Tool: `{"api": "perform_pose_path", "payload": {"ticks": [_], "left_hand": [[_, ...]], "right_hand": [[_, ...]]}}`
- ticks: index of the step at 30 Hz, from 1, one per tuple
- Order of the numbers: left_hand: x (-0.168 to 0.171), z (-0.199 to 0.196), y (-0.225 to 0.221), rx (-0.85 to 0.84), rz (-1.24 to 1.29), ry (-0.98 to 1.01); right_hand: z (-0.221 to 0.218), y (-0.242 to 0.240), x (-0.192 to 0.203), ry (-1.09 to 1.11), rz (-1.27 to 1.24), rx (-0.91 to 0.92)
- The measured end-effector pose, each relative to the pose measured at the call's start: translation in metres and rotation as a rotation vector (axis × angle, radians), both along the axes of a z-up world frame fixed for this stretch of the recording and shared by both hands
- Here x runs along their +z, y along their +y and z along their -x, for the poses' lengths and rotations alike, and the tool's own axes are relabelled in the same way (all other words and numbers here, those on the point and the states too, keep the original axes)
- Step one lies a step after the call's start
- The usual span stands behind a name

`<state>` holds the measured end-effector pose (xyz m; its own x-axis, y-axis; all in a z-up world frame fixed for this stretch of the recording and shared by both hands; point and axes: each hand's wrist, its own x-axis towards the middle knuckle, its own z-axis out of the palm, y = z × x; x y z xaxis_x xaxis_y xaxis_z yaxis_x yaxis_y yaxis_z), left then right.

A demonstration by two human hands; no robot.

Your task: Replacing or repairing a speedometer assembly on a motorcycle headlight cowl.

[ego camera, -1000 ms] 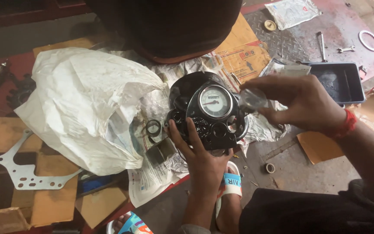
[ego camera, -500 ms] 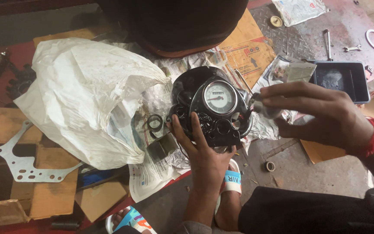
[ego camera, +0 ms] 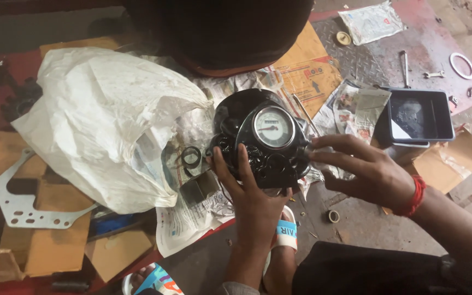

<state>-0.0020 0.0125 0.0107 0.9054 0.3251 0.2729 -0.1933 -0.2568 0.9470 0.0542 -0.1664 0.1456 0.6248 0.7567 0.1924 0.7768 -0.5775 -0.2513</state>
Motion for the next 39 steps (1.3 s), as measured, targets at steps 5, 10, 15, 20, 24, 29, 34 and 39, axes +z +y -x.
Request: {"api": "perform_pose_path", "payload": {"ticks": [5, 10, 15, 20, 24, 29, 34, 39], "left_hand": [[-0.001, 0.000, -0.001, 0.013, -0.026, -0.038], [0.002, -0.001, -0.002, 0.015, -0.013, -0.050], [0.000, 0.000, -0.001, 0.012, -0.013, -0.049], [0.001, 0.001, 0.000, -0.009, -0.006, -0.027], [0.002, 0.001, 0.000, -0.029, -0.006, -0.010], [0.004, 0.001, 0.001, -0.035, 0.013, 0.003], [0.004, 0.001, 0.000, -0.073, 0.048, 0.012], [0.001, -0.001, -0.002, -0.064, 0.033, -0.016]], "right_hand": [[-0.002, 0.004, 0.003, 0.036, 0.020, -0.064], [-0.019, 0.006, 0.009, 0.216, 0.099, -0.109], [-0.017, 0.013, 0.013, 0.237, 0.129, -0.098], [-0.013, 0.009, -0.001, 0.194, 0.064, -0.065], [-0.010, 0.010, -0.006, 0.216, 0.058, -0.144], [-0.010, 0.009, -0.011, 0.138, 0.044, -0.122], [-0.010, 0.004, -0.014, 0.141, 0.040, -0.126], [-0.014, 0.003, -0.013, 0.085, 0.073, -0.070]]}}
